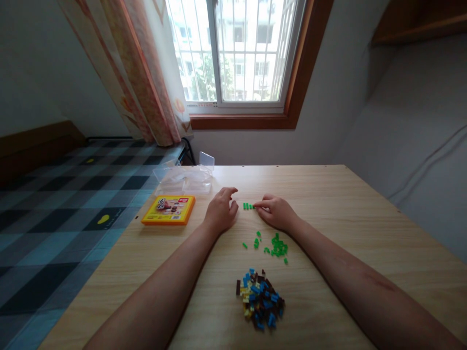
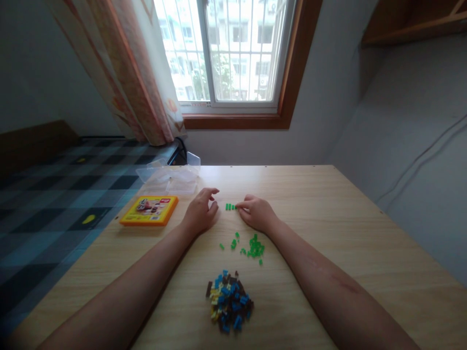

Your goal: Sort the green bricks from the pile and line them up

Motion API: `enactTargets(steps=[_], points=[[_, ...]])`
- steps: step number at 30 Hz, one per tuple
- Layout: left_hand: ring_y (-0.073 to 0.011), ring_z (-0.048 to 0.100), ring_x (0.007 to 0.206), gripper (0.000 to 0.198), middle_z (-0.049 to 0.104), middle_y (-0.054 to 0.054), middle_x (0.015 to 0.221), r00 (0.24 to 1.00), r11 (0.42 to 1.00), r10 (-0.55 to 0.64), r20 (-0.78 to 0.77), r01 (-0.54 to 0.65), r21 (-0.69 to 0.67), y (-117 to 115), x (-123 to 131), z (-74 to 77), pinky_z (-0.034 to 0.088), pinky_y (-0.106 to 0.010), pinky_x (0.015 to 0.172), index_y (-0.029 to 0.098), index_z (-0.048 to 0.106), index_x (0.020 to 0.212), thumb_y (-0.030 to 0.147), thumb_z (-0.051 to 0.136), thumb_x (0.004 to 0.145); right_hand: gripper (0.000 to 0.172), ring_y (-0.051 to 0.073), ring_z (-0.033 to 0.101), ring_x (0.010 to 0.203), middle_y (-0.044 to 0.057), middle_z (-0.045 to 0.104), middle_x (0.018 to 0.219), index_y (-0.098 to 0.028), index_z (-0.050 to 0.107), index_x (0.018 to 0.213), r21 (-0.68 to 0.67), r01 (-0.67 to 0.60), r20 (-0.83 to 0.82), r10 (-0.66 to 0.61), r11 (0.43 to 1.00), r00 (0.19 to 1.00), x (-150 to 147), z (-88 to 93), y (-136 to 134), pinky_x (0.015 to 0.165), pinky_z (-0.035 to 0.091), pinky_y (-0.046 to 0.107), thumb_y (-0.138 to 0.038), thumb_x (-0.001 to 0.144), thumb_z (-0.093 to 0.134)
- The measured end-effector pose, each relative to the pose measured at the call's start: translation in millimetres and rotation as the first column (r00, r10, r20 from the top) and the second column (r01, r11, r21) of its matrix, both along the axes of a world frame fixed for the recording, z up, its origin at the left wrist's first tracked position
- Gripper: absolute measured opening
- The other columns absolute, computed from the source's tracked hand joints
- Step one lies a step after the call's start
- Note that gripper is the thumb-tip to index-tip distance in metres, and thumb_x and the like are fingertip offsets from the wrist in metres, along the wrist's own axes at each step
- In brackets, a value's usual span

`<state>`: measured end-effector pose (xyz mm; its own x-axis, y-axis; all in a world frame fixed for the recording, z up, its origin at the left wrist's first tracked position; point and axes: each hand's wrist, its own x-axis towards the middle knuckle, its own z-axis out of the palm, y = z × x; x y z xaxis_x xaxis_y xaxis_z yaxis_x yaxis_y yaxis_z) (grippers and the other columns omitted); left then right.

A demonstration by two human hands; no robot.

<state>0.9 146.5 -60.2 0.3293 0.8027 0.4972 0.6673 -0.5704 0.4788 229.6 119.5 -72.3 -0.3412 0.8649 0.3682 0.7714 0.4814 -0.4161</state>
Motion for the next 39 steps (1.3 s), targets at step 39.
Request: enactTargets(steps=[39], points=[[-0.0172, 0.057, 0.075, 0.016, 0.056, -0.003, 0.091, 0.977, 0.99, 0.139, 0.159, -0.138, -0.02, 13.4, -5.5, -2.5, 0.049, -0.034, 0.077, 0.02, 0.052, 0.091, 0.01, 0.052, 0.079, 0.035, 0.012, 0.045, 0.067, -0.003, 0.053, 0.078, -0.021, 0.053, 0.087, -0.734, -0.144, 0.167, 0.382, 0.664, 0.909, 36.0, 52.6, -7.5, 0.056, 0.029, 0.024, -0.027, 0.063, 0.077]])
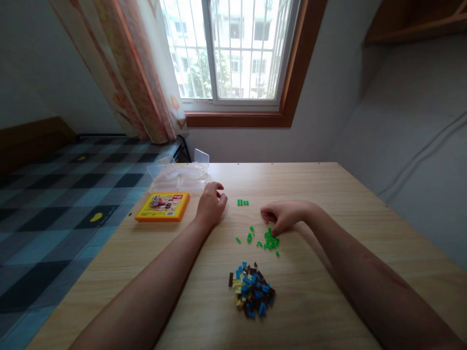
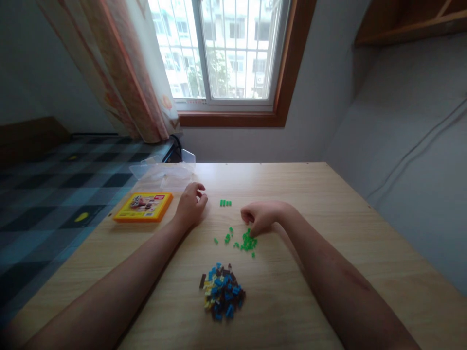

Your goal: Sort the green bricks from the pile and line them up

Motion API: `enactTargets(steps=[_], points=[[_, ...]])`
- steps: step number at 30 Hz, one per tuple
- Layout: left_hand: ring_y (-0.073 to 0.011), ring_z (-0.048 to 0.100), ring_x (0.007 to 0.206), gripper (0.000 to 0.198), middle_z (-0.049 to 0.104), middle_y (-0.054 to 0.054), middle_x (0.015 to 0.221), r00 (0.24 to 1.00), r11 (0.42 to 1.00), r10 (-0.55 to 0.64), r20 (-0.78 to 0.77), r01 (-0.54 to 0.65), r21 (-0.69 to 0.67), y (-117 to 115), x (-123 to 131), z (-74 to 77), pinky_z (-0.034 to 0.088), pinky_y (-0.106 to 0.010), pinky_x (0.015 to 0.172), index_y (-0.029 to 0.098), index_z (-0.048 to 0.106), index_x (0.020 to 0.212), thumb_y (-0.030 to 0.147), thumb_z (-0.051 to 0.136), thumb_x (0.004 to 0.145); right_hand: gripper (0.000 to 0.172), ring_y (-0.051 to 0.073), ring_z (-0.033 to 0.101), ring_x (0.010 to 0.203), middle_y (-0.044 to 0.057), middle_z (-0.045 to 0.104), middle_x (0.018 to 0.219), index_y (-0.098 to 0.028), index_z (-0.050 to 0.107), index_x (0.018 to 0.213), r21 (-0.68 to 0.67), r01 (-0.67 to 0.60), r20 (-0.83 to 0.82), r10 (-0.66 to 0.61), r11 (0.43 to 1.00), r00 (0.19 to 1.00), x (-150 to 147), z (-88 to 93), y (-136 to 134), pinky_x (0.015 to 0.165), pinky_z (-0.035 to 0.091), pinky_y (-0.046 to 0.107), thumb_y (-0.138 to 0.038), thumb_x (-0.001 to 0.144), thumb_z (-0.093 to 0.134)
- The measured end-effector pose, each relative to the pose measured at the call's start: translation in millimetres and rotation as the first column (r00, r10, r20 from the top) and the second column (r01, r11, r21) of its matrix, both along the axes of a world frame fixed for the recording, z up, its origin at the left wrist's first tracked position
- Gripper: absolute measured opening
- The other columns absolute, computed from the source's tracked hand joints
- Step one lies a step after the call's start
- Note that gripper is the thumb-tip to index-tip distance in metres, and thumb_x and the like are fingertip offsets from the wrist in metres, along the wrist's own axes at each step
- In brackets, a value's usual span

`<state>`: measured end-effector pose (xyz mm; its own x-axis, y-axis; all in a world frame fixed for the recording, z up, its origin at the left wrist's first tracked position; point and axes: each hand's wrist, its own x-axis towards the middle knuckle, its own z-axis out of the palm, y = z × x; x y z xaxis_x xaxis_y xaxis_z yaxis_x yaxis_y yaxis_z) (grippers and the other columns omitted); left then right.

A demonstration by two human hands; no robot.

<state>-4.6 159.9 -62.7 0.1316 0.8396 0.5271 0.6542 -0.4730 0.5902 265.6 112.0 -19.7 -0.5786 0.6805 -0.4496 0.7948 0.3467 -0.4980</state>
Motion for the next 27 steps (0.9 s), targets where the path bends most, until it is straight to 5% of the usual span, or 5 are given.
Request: enactTargets(steps=[12, 21, 27], points=[[-0.0181, 0.058, 0.075, 0.013, 0.057, -0.003, 0.091, 1.0, 1.0, 0.006, 0.0, -0.006, -0.017, 1.5, -2.5, 1.0, 0.049, -0.034, 0.076, 0.02, 0.053, 0.091, 0.015, 0.052, 0.08, 0.016, 0.01, 0.047, 0.065, -0.002, 0.057, 0.073, -0.017, 0.054, 0.077, -0.021, 0.059, -0.097, -0.061, 0.998, 0.993, 14.1, -0.5, 4.7, 0.059, 0.031, 0.024, -0.007, 0.066, 0.06], [-0.0181, 0.059, 0.076, 0.013, 0.058, -0.004, 0.092, 1.0, 1.0, -0.003, -0.005, 0.003, -0.022, 1.7, -3.0, 1.1, 0.049, -0.035, 0.077, 0.02, 0.053, 0.091, 0.014, 0.052, 0.079, 0.015, 0.012, 0.048, 0.062, -0.001, 0.06, 0.071, -0.019, 0.059, 0.071, 0.12, 0.1, 0.074, -0.109, 0.988, 0.991, 4.3, 6.4, -4.6, 0.055, 0.029, 0.025, -0.008, 0.061, 0.062], [-0.0181, 0.059, 0.076, 0.013, 0.059, -0.004, 0.092, 1.0, 1.0, -0.021, 0.011, 0.021, -0.016, 2.2, -3.5, -0.4, 0.05, -0.034, 0.075, 0.02, 0.054, 0.091, 0.015, 0.052, 0.079, 0.037, 0.014, 0.056, 0.071, 0.003, 0.068, 0.086, -0.018, 0.071, 0.101, 0.196, 0.177, -0.109, -0.158, 0.964, 0.981, 6.5, 0.9, 2.9, 0.059, 0.038, 0.024, -0.008, 0.067, 0.06]])
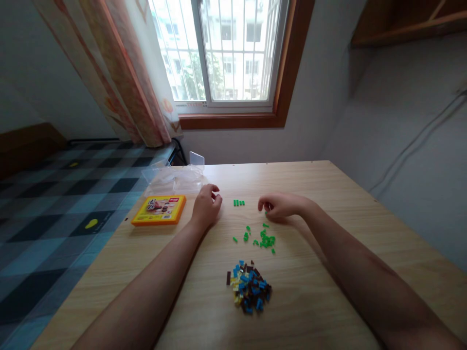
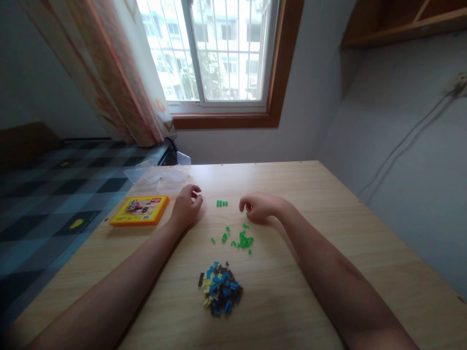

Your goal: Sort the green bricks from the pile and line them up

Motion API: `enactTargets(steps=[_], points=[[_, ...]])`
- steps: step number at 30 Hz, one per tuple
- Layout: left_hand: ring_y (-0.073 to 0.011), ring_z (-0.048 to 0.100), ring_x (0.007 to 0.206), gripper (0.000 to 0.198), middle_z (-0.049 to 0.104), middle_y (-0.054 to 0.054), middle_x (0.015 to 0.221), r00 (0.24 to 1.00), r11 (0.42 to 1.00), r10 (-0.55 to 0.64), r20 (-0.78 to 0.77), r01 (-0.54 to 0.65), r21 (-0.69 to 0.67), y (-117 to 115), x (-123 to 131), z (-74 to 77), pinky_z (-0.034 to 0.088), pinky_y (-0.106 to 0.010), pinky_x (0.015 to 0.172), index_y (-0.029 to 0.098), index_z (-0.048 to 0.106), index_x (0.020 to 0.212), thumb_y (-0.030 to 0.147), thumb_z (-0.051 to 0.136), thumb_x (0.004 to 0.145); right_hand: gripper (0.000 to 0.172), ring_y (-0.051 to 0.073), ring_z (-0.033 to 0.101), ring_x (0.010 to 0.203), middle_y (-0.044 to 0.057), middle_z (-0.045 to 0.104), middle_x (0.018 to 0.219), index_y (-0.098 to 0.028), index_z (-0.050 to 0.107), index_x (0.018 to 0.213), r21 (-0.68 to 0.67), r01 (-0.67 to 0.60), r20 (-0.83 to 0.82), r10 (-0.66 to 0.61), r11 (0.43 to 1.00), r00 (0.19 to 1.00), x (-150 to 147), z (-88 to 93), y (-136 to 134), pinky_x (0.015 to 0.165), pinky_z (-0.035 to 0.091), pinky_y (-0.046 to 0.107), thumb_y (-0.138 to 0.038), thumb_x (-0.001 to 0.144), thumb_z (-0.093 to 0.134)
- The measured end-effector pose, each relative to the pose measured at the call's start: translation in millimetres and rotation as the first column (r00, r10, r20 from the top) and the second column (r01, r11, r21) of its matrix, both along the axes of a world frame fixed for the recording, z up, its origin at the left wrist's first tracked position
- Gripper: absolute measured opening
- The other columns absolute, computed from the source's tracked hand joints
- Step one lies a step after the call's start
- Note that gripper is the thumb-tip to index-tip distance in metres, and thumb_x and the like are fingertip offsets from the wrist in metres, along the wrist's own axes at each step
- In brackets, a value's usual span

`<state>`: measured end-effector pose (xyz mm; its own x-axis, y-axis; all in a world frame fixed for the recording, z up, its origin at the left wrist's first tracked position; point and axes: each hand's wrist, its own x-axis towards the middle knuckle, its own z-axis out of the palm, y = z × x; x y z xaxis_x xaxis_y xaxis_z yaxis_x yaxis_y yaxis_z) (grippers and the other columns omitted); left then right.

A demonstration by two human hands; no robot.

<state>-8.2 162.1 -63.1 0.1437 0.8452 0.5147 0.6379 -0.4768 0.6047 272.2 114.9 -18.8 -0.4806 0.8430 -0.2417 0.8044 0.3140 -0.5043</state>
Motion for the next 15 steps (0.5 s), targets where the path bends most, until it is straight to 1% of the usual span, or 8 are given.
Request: enactTargets(steps=[2, 5, 9, 11, 15], points=[[-0.0181, 0.059, 0.076, 0.014, 0.06, -0.004, 0.092, 1.0, 1.0, -0.004, 0.003, 0.004, 0.005, 0.3, -0.1, -0.8, 0.05, -0.034, 0.074, 0.02, 0.054, 0.091, 0.015, 0.052, 0.079, 0.039, 0.014, 0.058, 0.071, 0.004, 0.069, 0.086, -0.017, 0.073, 0.104, 0.025, 0.03, -0.056, -0.029, 0.999, 0.998, -0.6, -2.0, 2.4, 0.061, 0.041, 0.023, -0.008, 0.069, 0.059], [-0.018, 0.059, 0.076, 0.015, 0.061, -0.004, 0.094, 1.0, 1.0, -0.005, 0.003, 0.005, 0.002, 0.4, 0.2, -1.3, 0.051, -0.034, 0.075, 0.02, 0.055, 0.092, 0.014, 0.053, 0.079, 0.034, 0.013, 0.058, 0.069, 0.004, 0.071, 0.083, -0.018, 0.078, 0.098, 0.071, 0.081, -0.104, -0.073, 0.994, 0.992, -2.0, -6.1, 5.4, 0.062, 0.042, 0.023, -0.009, 0.073, 0.057], [-0.0179, 0.06, 0.076, 0.016, 0.062, -0.004, 0.095, 1.0, 1.0, -0.003, -0.007, 0.003, -0.006, -0.2, 1.0, -0.4, 0.051, -0.035, 0.076, 0.02, 0.056, 0.093, 0.014, 0.053, 0.079, 0.025, 0.013, 0.059, 0.072, 0.003, 0.072, 0.081, -0.017, 0.079, 0.093, 0.119, 0.114, -0.222, -0.086, 0.986, 0.971, -4.0, -13.9, 7.9, 0.067, 0.043, 0.023, -0.016, 0.078, 0.059], [-0.0178, 0.06, 0.077, 0.016, 0.062, -0.004, 0.095, 1.0, 1.0, -0.005, -0.009, 0.004, -0.009, -0.8, 1.1, 0.5, 0.052, -0.035, 0.077, 0.02, 0.056, 0.094, 0.014, 0.053, 0.079, 0.023, 0.013, 0.06, 0.072, 0.003, 0.073, 0.081, -0.017, 0.079, 0.092, 0.119, 0.141, -0.273, -0.104, 0.983, 0.956, -5.9, -18.6, 7.8, 0.067, 0.044, 0.023, -0.019, 0.078, 0.061], [-0.0176, 0.06, 0.077, 0.016, 0.063, -0.005, 0.097, 1.0, 1.0, -0.004, -0.015, 0.004, -0.016, -2.3, 0.8, 2.3, 0.051, -0.036, 0.08, 0.02, 0.056, 0.094, 0.013, 0.052, 0.08, 0.021, 0.012, 0.057, 0.066, 0.003, 0.071, 0.075, -0.016, 0.079, 0.09, 0.144, 0.194, -0.309, -0.142, 0.97, 0.94, -9.6, -29.9, 6.8, 0.064, 0.042, 0.023, -0.02, 0.077, 0.063]])
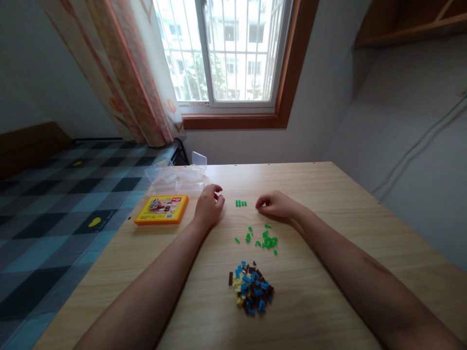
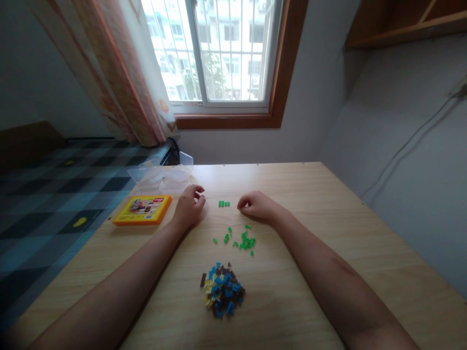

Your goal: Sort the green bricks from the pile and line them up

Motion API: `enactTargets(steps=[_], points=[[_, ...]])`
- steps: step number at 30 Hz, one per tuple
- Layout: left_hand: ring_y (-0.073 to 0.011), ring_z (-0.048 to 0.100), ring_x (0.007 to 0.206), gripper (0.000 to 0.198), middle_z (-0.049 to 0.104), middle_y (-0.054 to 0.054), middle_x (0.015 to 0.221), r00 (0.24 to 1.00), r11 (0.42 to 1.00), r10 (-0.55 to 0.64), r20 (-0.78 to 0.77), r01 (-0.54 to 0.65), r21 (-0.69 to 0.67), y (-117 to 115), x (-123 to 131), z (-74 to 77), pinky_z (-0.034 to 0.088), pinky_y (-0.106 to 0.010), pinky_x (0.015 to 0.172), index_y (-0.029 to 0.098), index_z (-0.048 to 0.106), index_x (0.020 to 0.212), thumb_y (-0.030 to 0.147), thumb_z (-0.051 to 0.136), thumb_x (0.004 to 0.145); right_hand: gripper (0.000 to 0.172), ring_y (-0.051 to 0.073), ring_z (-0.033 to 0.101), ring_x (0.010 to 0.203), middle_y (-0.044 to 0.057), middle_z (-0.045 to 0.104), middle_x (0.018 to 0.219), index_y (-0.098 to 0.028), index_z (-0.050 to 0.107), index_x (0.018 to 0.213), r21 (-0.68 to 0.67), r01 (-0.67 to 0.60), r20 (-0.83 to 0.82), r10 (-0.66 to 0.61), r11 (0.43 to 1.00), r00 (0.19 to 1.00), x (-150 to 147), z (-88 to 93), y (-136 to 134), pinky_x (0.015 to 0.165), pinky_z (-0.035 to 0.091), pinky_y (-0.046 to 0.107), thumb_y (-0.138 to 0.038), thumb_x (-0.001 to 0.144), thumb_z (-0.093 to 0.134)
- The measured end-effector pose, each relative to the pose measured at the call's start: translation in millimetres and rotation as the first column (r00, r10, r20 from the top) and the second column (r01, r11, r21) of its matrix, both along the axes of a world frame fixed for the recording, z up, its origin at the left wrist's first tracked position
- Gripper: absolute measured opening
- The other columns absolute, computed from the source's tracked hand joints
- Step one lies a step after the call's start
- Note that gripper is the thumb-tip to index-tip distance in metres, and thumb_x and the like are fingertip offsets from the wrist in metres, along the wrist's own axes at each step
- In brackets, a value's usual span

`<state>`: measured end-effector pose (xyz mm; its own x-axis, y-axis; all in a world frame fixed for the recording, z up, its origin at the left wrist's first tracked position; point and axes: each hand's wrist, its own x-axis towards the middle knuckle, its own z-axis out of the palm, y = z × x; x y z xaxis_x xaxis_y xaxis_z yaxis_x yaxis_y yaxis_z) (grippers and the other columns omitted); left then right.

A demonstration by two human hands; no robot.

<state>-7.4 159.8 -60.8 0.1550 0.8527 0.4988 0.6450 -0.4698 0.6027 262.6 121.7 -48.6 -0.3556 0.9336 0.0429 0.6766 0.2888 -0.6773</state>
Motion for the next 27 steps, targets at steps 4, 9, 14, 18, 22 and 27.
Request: enactTargets(steps=[4, 9, 14, 18, 22, 27], points=[[-0.0175, 0.06, 0.076, 0.018, 0.065, -0.005, 0.098, 1.0, 0.999, -0.015, -0.018, 0.014, -0.049, -1.0, 0.5, 0.6, 0.052, -0.035, 0.079, 0.019, 0.058, 0.097, 0.013, 0.053, 0.08, 0.019, 0.012, 0.055, 0.065, 0.002, 0.069, 0.072, -0.016, 0.079, 0.09, 0.054, -0.004, -0.053, 0.007, 0.999, 0.999, 3.0, -10.9, 2.7, 0.064, 0.04, 0.023, -0.022, 0.079, 0.065], [-0.0174, 0.061, 0.076, 0.02, 0.064, -0.005, 0.099, 0.999, 0.998, -0.028, -0.036, 0.026, -0.061, -0.6, 1.4, -0.6, 0.052, -0.036, 0.08, 0.019, 0.06, 0.099, 0.014, 0.053, 0.081, 0.015, 0.013, 0.055, 0.069, 0.004, 0.071, 0.079, -0.016, 0.079, 0.088, 0.176, -0.007, -0.013, 0.01, 0.984, 1.0, 9.8, -15.2, 7.1, 0.067, 0.04, 0.024, -0.022, 0.081, 0.066], [-0.0177, 0.061, 0.076, 0.022, 0.065, -0.006, 0.1, 0.999, 0.998, -0.034, -0.037, 0.031, -0.059, 0.1, 1.0, -2.2, 0.052, -0.036, 0.08, 0.019, 0.061, 0.101, 0.014, 0.054, 0.081, 0.018, 0.012, 0.054, 0.069, 0.005, 0.07, 0.083, -0.015, 0.079, 0.091, 0.234, -0.053, -0.051, 0.066, 0.971, 0.996, 11.6, -15.2, 5.9, 0.066, 0.04, 0.024, -0.02, 0.083, 0.064], [-0.0175, 0.061, 0.076, 0.022, 0.064, -0.006, 0.1, 0.998, 0.997, -0.039, -0.039, 0.036, -0.063, -0.6, 1.4, -2.1, 0.051, -0.035, 0.079, 0.018, 0.062, 0.101, 0.014, 0.054, 0.081, 0.022, 0.013, 0.056, 0.069, 0.006, 0.07, 0.086, -0.015, 0.081, 0.094, 0.224, -0.088, -0.026, 0.096, 0.971, 0.995, 9.5, -15.5, 5.0, 0.066, 0.041, 0.024, -0.023, 0.087, 0.061], [-0.0175, 0.061, 0.076, 0.022, 0.064, -0.005, 0.1, 0.997, 0.997, -0.044, -0.06, 0.04, -0.066, -1.5, 2.1, -1.6, 0.051, -0.035, 0.079, 0.019, 0.062, 0.101, 0.012, 0.054, 0.081, 0.026, 0.017, 0.062, 0.082, 0.009, 0.072, 0.093, -0.015, 0.08, 0.098, 0.249, -0.027, 0.015, 0.024, 0.968, 1.0, -3.4, -14.8, 3.8, 0.077, 0.045, 0.027, -0.025, 0.093, 0.057], [-0.0176, 0.061, 0.077, 0.022, 0.064, -0.005, 0.1, 0.997, 0.997, -0.044, -0.056, 0.04, -0.061, -1.7, 2.0, -2.0, 0.051, -0.035, 0.08, 0.019, 0.062, 0.101, 0.012, 0.054, 0.081, 0.027, 0.018, 0.063, 0.087, 0.01, 0.071, 0.096, -0.015, 0.08, 0.102, 0.265, -0.008, -0.001, 0.009, 0.964, 1.0, -18.5, -17.3, 1.3, 0.081, 0.046, 0.029, -0.025, 0.095, 0.055]])
